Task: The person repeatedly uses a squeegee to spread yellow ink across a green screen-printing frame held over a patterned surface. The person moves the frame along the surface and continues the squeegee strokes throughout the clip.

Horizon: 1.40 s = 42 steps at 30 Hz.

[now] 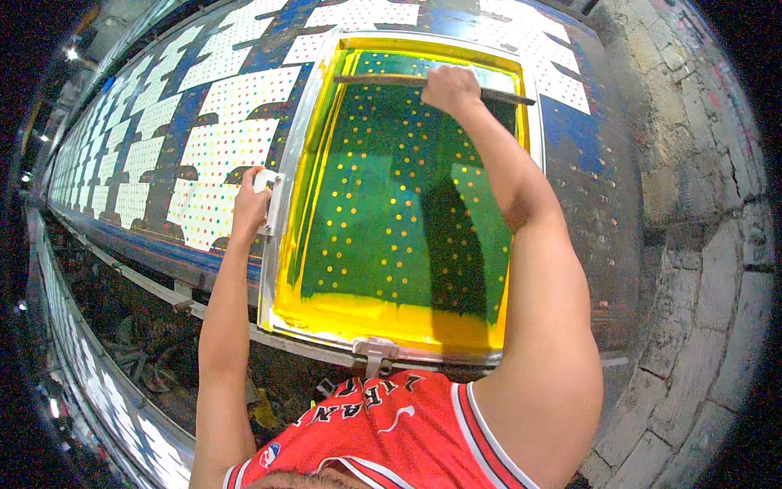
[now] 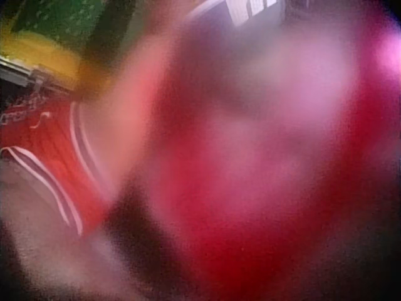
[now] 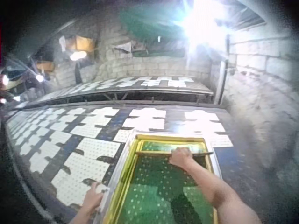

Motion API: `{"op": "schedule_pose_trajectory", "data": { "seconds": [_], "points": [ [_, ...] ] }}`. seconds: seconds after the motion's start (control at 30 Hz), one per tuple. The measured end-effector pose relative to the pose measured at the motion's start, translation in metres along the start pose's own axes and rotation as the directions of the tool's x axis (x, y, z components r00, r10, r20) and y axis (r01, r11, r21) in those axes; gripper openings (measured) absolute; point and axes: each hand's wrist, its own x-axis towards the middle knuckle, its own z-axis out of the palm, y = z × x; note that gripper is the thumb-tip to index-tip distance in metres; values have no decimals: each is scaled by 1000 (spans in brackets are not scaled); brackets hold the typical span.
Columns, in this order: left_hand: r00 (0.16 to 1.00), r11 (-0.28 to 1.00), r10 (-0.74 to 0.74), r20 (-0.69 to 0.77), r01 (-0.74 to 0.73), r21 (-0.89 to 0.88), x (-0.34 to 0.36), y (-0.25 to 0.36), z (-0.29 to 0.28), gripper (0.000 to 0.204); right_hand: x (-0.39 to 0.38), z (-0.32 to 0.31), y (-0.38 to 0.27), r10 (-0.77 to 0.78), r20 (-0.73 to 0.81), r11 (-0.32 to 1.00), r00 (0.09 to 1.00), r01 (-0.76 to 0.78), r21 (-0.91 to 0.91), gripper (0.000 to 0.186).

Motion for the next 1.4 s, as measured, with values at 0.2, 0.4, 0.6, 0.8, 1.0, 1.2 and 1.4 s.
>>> {"op": "schedule_pose_trajectory", "data": {
  "seconds": [0.2,0.4,0.6,0.8,1.0,1.2,1.4],
  "points": [
    [997,997,-80,22,80,1,-6,14,-5,52,64,14,27,7,-54,1000,999,-7,-2,31],
    [997,997,-76,21,77,-32,-5,12,-3,51,94,1,49,-35,-118,999,992,37,16,31],
    [1000,999,-23,0,23,-23,-3,5,-3,51,119,-6,56,-7,-118,1000,993,11,29,32],
    [994,983,-100,36,104,-153,-4,9,-3,48,136,6,62,37,-33,997,999,-34,76,38],
    [999,998,-35,12,36,-52,-3,10,-2,49,106,-2,48,24,6,997,1000,-24,75,39],
    [997,997,70,-10,-70,33,-1,3,0,52,32,-27,12,75,116,992,990,-86,96,38],
    [996,995,85,7,-85,45,2,2,-1,53,-62,-49,-39,104,216,983,971,-133,128,35]
  ]
}}
